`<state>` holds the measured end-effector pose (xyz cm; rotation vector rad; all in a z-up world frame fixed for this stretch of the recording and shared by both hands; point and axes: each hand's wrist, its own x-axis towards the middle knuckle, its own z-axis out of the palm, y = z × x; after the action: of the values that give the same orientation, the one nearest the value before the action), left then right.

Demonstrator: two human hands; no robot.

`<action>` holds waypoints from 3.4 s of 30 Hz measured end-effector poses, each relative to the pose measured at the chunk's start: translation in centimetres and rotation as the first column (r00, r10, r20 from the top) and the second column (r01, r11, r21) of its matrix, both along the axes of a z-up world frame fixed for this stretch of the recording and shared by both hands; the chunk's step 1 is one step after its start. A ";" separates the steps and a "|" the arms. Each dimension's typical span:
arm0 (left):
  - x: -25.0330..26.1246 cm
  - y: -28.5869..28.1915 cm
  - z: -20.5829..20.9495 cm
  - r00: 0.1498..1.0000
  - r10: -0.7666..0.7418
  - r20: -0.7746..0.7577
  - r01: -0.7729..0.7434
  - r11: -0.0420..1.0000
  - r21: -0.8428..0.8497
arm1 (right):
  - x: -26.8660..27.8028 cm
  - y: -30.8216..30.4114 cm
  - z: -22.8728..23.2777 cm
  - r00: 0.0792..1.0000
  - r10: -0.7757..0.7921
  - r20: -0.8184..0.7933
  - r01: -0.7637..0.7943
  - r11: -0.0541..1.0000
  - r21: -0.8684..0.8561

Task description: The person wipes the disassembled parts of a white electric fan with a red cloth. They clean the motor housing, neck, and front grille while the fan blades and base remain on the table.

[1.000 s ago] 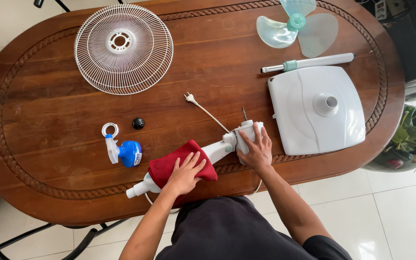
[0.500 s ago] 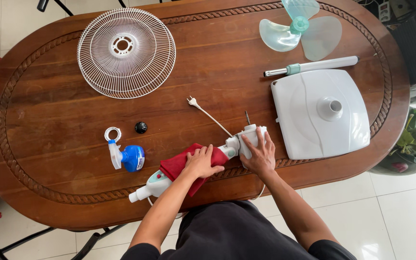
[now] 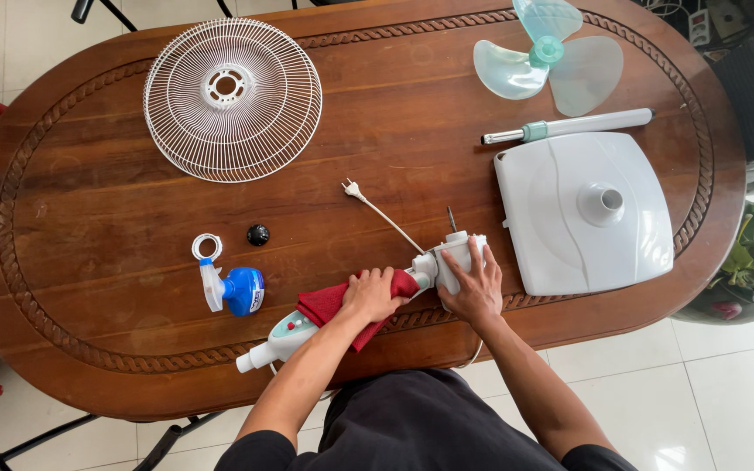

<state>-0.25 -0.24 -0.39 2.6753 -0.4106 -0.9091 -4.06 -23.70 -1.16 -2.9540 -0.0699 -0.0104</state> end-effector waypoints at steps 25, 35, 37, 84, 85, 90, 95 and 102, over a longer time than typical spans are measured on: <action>-9.2 6.7 -0.9 0.944 0.050 0.327 0.021 0.977 -0.212 | 0.4 -0.3 0.1 0.996 -0.039 -0.080 0.036 0.999 -0.030; -11.2 8.2 1.0 0.952 0.012 0.306 0.025 0.993 -0.118 | 0.5 -0.5 0.3 0.997 -0.039 -0.071 0.038 0.999 -0.010; -9.9 6.8 0.5 0.949 0.006 0.315 0.031 0.993 -0.111 | 0.5 -0.4 0.3 0.997 -0.032 -0.072 0.031 0.999 -0.008; -3.9 1.8 -2.4 0.979 0.017 0.205 -0.026 0.999 0.044 | 0.3 -0.1 -0.4 0.997 -0.040 -0.072 0.038 0.999 -0.021; -3.5 1.5 -2.2 0.981 0.014 0.194 -0.024 0.999 0.049 | 0.3 -0.1 -0.4 0.997 -0.040 -0.068 0.039 0.999 -0.020; -2.1 0.9 0.0 0.996 0.026 0.090 -0.035 0.994 0.103 | 0.4 -0.2 -0.4 0.998 -0.038 -0.059 0.038 0.999 -0.007; -1.6 0.5 0.9 0.994 0.054 0.095 -0.067 0.988 0.140 | 0.4 -0.2 -0.5 0.997 -0.043 -0.062 0.043 0.999 -0.002; -0.1 2.3 -0.3 0.993 0.091 0.079 -0.093 0.995 0.019 | 0.2 0.1 -0.6 0.999 -0.043 -0.032 0.043 0.999 0.015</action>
<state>-0.32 2.05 -0.69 2.7327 -0.2924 -0.7891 -3.83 -23.58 -1.72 -2.9382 -0.0019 0.0304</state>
